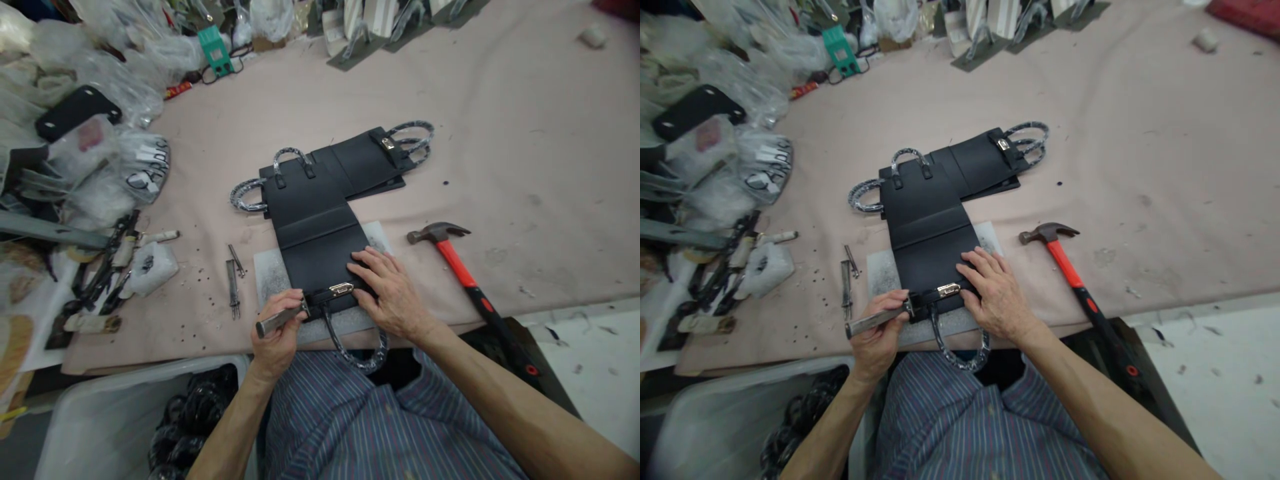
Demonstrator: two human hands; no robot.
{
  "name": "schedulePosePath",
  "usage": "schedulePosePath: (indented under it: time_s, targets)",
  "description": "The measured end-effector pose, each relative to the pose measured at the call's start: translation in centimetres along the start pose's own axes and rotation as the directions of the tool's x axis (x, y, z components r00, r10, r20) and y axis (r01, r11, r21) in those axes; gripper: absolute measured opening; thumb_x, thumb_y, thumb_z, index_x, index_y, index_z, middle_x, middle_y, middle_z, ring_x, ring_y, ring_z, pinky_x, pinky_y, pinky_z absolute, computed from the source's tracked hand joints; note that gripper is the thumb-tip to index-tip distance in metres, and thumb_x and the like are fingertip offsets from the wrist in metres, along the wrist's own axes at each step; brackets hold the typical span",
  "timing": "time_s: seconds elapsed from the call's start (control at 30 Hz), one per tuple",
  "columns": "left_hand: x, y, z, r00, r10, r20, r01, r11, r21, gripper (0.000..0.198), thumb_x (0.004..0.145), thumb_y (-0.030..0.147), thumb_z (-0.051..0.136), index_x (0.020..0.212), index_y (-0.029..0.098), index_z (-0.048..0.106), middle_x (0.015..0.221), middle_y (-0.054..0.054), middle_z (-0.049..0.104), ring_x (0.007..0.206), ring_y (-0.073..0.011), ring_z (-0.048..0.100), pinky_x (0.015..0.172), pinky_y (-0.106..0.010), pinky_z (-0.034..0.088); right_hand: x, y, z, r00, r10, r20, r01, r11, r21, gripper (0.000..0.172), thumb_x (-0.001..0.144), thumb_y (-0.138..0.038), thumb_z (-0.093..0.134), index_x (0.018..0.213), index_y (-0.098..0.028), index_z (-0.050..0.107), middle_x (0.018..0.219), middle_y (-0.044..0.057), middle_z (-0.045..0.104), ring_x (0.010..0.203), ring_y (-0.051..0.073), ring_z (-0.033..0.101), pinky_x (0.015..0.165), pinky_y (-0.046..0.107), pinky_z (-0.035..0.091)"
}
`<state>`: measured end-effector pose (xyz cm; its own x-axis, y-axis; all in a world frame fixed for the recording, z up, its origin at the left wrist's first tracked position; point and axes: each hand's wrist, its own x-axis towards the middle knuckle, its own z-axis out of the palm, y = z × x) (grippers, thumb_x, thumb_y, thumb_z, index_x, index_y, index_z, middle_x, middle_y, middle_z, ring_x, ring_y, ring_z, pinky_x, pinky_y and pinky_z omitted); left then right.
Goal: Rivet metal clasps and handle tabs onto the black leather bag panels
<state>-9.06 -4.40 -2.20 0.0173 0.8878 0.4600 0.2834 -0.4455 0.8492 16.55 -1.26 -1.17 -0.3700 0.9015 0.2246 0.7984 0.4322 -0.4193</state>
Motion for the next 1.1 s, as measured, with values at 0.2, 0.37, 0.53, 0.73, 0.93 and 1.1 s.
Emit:
schedulePosePath:
  time_s: [0.2, 0.37, 0.53, 0.73, 0.93, 1.1]
  targets:
    - [-0.7, 0.6, 0.3, 1.0, -0.021, -0.018, 0.023, 0.984, 0.177, 0.017, 0.089, 0.007, 0.065, 0.101, 0.019, 0.064, 0.112, -0.007, 0.07, 0.106, -0.0189, 0.069, 0.097, -0.039, 0.058, 0.0, 0.1, 0.0, 1.0, -0.005, 0.005, 0.005, 1.0, 0.0, 0.043, 0.093, -0.029, 0.056, 0.135, -0.019, 0.058, 0.151, 0.011, 0.051, 0.145, 0.032, 0.038, 0.12, 0.058, 0.032]
    - [-1.8, 1.0, 0.7, 0.996, -0.037, -0.077, 0.056, 0.963, 0.264, 0.017, 0.091, 0.007, 0.06, 0.102, 0.02, 0.06, 0.115, -0.007, 0.071, 0.111, -0.02, 0.069, 0.099, -0.041, 0.057, 0.0, 0.2, 0.1, 1.0, -0.014, 0.002, 0.014, 1.0, -0.003, 0.043, 0.093, -0.029, 0.057, 0.135, -0.019, 0.058, 0.151, 0.011, 0.051, 0.146, 0.032, 0.037, 0.12, 0.057, 0.032]
    - [-1.8, 0.9, 0.8, 0.996, -0.063, -0.065, 0.077, 0.966, 0.249, 0.016, 0.092, 0.008, 0.058, 0.104, 0.02, 0.058, 0.116, -0.008, 0.071, 0.111, -0.02, 0.069, 0.099, -0.04, 0.058, 0.0, 0.1, 0.1, 1.0, -0.01, -0.009, 0.01, 1.0, -0.006, 0.042, 0.093, -0.029, 0.056, 0.134, -0.019, 0.058, 0.15, 0.011, 0.051, 0.145, 0.032, 0.038, 0.12, 0.057, 0.032]
    - [-0.6, 0.4, 0.3, 0.997, -0.065, 0.042, 0.055, 0.977, 0.207, 0.016, 0.093, 0.008, 0.057, 0.103, 0.02, 0.057, 0.115, -0.008, 0.071, 0.113, -0.0184, 0.068, 0.101, -0.038, 0.056, 0.1, 0.1, 0.0, 1.0, -0.006, -0.009, 0.006, 1.0, -0.004, 0.043, 0.093, -0.028, 0.057, 0.134, -0.018, 0.059, 0.15, 0.011, 0.052, 0.145, 0.032, 0.039, 0.12, 0.057, 0.032]
    - [0.6, 0.4, 0.1, 0.991, -0.061, 0.12, 0.038, 0.982, 0.182, 0.015, 0.093, 0.009, 0.057, 0.102, 0.021, 0.057, 0.112, -0.008, 0.07, 0.11, -0.0183, 0.068, 0.099, -0.037, 0.057, 0.1, 0.0, 0.0, 1.0, 0.001, -0.001, -0.001, 1.0, -0.004, 0.043, 0.092, -0.028, 0.057, 0.134, -0.019, 0.059, 0.151, 0.011, 0.051, 0.145, 0.032, 0.038, 0.12, 0.058, 0.032]
    - [1.0, 0.3, 0.4, 0.986, -0.035, 0.162, 0.003, 0.98, 0.199, 0.017, 0.092, 0.007, 0.055, 0.102, 0.02, 0.057, 0.112, -0.008, 0.069, 0.11, -0.0186, 0.067, 0.099, -0.039, 0.056, 0.1, 0.0, -0.1, 1.0, 0.004, -0.002, -0.004, 1.0, 0.001, 0.043, 0.092, -0.028, 0.056, 0.134, -0.018, 0.059, 0.151, 0.011, 0.052, 0.146, 0.032, 0.038, 0.12, 0.058, 0.031]
